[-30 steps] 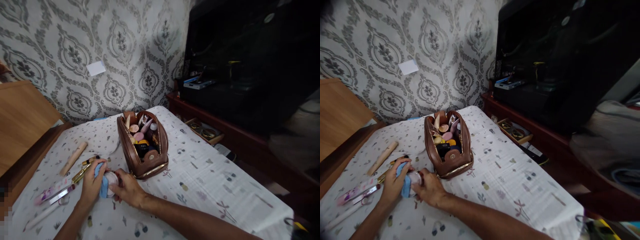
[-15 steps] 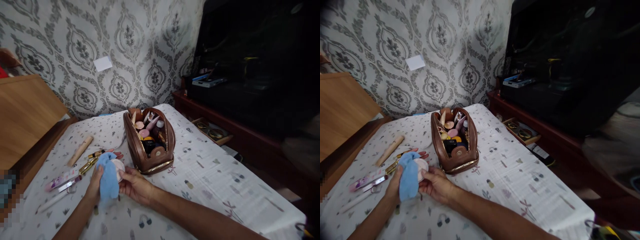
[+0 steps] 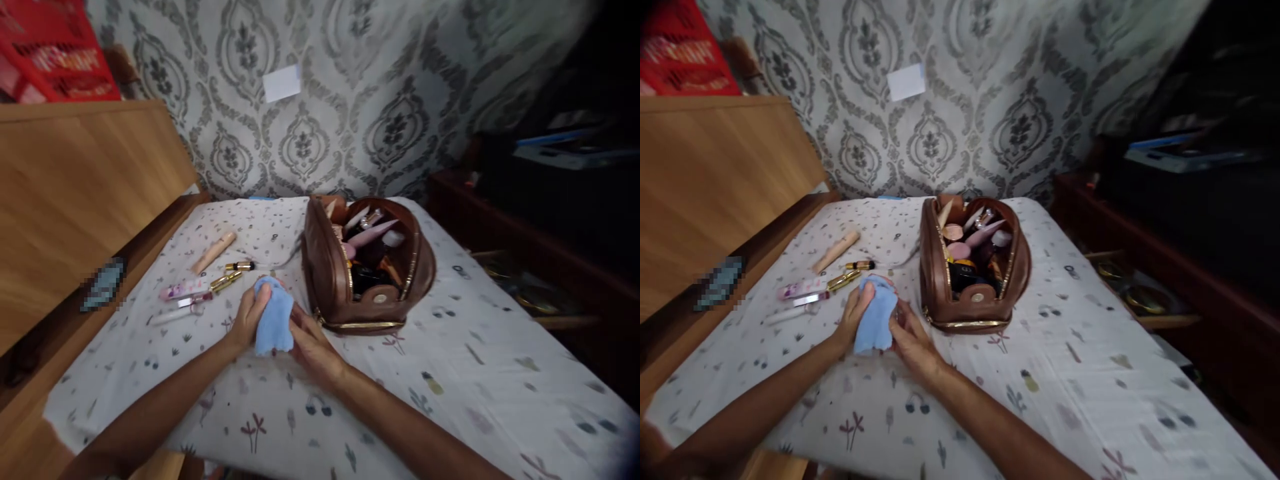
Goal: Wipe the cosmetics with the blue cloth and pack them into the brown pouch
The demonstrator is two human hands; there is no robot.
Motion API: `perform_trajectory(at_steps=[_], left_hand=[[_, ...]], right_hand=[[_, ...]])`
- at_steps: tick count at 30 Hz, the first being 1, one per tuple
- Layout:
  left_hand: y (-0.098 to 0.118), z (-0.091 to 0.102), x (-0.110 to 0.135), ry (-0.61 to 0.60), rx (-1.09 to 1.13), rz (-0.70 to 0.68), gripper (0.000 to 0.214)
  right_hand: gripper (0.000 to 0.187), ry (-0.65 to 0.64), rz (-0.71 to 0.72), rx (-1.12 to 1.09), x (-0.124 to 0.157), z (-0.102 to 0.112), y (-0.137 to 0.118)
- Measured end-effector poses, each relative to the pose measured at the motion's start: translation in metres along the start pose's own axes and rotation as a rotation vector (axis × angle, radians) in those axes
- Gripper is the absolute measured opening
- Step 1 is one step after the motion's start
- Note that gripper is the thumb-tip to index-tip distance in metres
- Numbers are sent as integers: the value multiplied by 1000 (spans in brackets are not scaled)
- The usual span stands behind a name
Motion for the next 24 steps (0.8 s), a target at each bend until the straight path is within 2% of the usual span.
perform_trajectory(at_steps=[4,11,14,16,20,24], left_hand=[[-1,4,-1,54,6,19,54],[7,10,-8,56,-144,-145,37],[7,10,-8,29,-199,-154,33],[7,6,-7,-32,-237,-157,34],[7,-6,-2,-201,-286,-191,50],[8,-14,2,-288,-422,-328,90]], right_hand=[[46,-76,-151,-38,6,-9,6],[55,-118,-256,-78,5,-5,13],[55,-79,-287,-115,2,-4,13],[55,-37,-285,-147,0,-2,11],[57,25,-260,-152,0,3,7],[45,62,-182,-132,-2,8,1]])
Point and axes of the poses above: each hand's wrist, its own x-axis away from the middle knuckle, its own z-axis out of the back of the hand, y = z × x, the point moved 7 cm from there along -x, towards the middle knuckle, and after that the axes turned 12 degrees about z, right-handed, at the moved point
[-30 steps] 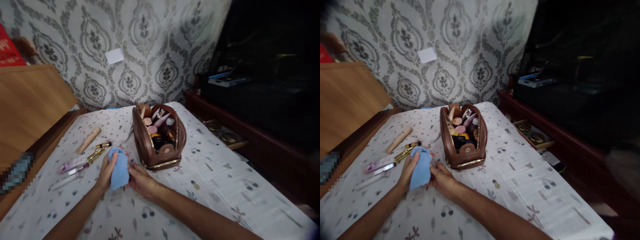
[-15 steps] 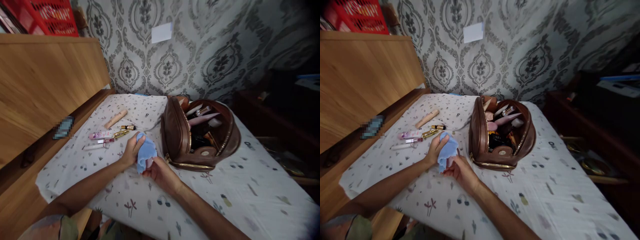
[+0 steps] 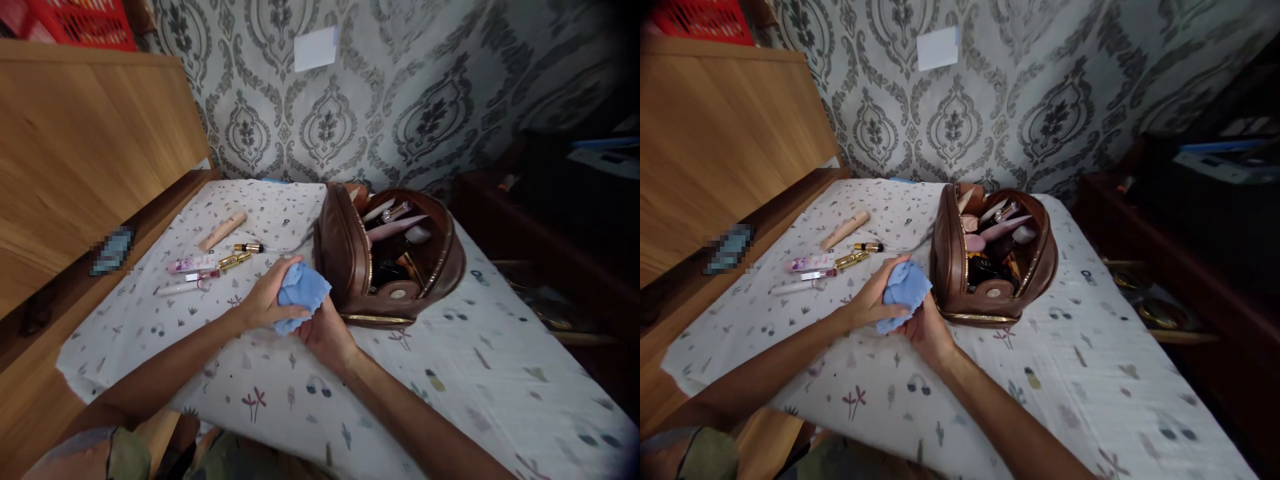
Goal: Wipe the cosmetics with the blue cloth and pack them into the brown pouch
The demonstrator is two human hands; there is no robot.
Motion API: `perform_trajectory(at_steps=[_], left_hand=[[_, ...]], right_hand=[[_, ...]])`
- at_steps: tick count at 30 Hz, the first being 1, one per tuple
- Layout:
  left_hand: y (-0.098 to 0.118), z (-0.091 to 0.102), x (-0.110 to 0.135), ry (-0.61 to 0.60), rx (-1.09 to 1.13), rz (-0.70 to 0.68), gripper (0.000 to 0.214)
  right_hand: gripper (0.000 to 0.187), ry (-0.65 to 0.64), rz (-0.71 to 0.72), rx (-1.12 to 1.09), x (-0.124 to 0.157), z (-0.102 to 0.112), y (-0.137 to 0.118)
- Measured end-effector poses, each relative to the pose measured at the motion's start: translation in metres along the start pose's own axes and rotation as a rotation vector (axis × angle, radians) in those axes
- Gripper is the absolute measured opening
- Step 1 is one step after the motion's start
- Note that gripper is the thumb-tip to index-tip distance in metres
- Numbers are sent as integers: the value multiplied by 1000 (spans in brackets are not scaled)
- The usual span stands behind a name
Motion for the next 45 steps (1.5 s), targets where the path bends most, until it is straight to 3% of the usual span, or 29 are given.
perform_trajectory(at_steps=[2,5,12,16,21,25,30,37,45], left_hand=[[-1,-1,0,3,-82,-26,101],[-3,-2,0,7,-113,-30,96],[10,7,4,108,12,-20,36],[0,14,3,166,145,114,24],[-32,18,-3,286,462,336,38],[-42,8,-7,210,672,429,51],[-38,8,-5,132,615,390,51],[-35,20,0,287,413,381,39],[-53,21,1,368,590,489,45]], right_hand=[[44,-5,6,3,0,1,-1],[48,-14,-3,14,0,0,-2],[56,-5,7,19,1,-4,-4],[52,6,8,60,0,-2,-5],[46,11,37,96,0,-2,-10],[47,13,100,49,0,-5,-15],[41,41,181,29,2,-5,-19],[43,-9,208,213,2,-3,-21],[31,-140,356,627,6,-10,-34]])
Point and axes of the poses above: each hand's wrist, its own x-axis away from the middle knuckle, its own z-axis out of the back of the hand, y = z × x, the point moved 7 cm from there along -x, towards the middle knuckle, and after that the axes turned 12 degrees about z, right-handed, at the moved point
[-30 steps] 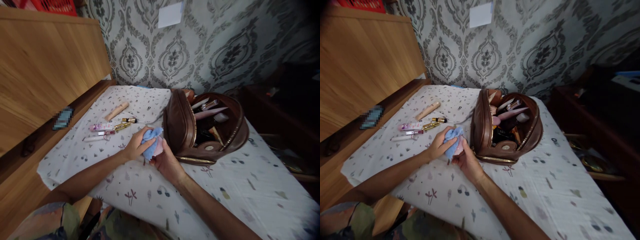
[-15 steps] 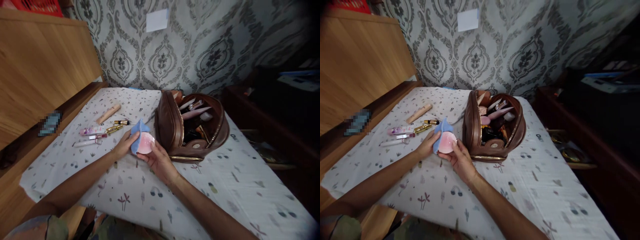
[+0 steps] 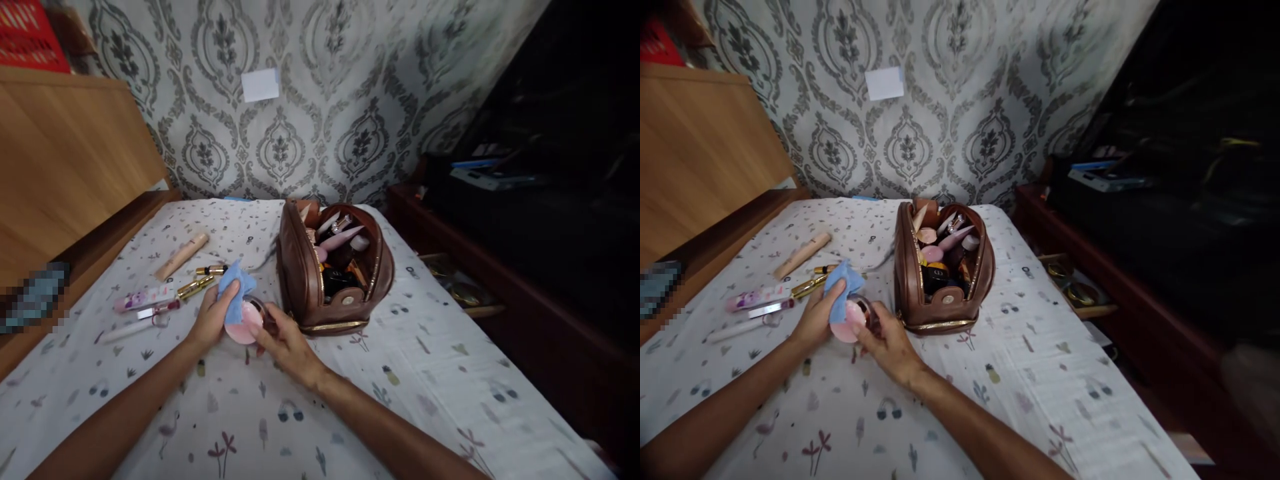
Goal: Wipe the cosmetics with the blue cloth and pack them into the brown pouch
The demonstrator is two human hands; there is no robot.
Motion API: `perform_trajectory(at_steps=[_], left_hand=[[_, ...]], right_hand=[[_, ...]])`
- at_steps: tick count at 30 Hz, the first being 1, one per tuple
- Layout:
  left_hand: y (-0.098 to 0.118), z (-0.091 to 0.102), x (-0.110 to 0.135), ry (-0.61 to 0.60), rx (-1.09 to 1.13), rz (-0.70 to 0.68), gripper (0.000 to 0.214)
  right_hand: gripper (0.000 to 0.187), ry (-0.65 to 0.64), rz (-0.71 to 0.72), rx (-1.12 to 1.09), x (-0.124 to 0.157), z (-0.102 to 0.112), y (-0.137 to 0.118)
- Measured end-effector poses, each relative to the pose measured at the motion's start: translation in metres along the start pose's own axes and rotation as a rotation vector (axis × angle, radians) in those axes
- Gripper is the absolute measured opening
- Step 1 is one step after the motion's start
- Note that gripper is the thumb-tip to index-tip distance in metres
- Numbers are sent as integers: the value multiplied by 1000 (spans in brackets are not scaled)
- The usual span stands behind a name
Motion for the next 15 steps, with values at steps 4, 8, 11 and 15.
perform_trajectory(at_steps=[4,8,11,15], left_hand=[[-5,-3,-4,-2,141,68,46],[-5,-6,-3,-14,193,77,48],[-4,-8,-2,-37,195,77,45],[-3,-10,-2,-48,222,98,43]], right_hand=[[27,-4,24,48,2,-1,2],[31,32,29,-3,1,1,7],[34,52,36,-48,0,1,7],[35,71,87,-79,0,2,1]])
Point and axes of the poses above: each hand's wrist, its own x-axis away from the middle knuckle, its own z-axis out of the back of the hand, y = z × x, the point moved 7 cm from there along -x, towards the middle knuckle, and after that the axes turned 12 degrees about z, right-handed, at the moved point
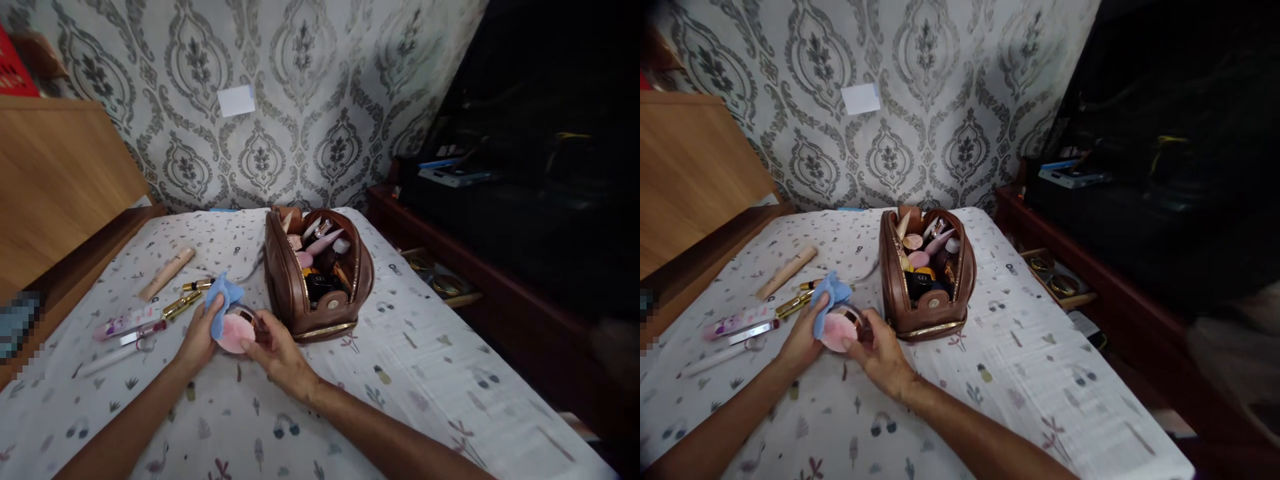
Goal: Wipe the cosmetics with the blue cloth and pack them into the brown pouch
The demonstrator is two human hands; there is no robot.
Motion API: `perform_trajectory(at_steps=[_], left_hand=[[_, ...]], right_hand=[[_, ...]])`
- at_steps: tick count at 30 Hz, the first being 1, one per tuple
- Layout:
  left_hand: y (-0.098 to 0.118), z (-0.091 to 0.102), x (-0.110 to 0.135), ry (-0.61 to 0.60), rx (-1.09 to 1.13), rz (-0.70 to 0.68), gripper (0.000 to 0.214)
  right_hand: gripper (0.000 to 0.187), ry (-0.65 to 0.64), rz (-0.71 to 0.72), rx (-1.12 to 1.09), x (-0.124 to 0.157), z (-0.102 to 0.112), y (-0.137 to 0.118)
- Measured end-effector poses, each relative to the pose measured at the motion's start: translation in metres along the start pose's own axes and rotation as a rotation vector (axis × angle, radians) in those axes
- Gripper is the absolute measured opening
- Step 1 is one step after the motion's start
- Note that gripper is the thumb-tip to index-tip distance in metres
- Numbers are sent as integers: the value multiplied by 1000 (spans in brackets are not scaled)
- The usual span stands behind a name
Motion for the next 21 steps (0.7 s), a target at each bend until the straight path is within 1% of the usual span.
perform_trajectory(at_steps=[3,8,11,13,16,19,21], left_hand=[[0,-6,1,-39,33,40,44],[0,-14,5,-75,57,104,43],[0,-11,5,-73,20,110,40],[-2,-5,3,-63,-16,102,34],[-9,3,1,-75,-46,86,26],[-17,3,1,-126,-95,80,24],[-20,2,2,-139,-126,67,22]], right_hand=[[33,-1,51,44,1,1,-7],[27,-48,186,333,4,1,-29],[27,-73,328,522,6,-1,-48],[28,-118,403,628,7,-4,-59],[32,-198,428,766,9,-7,-70],[34,-264,412,877,9,-9,-78],[34,-304,400,937,8,-10,-81]])
Point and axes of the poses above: each hand's wrist, its own x-axis away from the middle knuckle, its own z-axis out of the back of the hand, y = z × x, the point moved 7 cm from there along -x, towards the middle knuckle, and after that the axes turned 12 degrees about z, right-handed, at the moved point
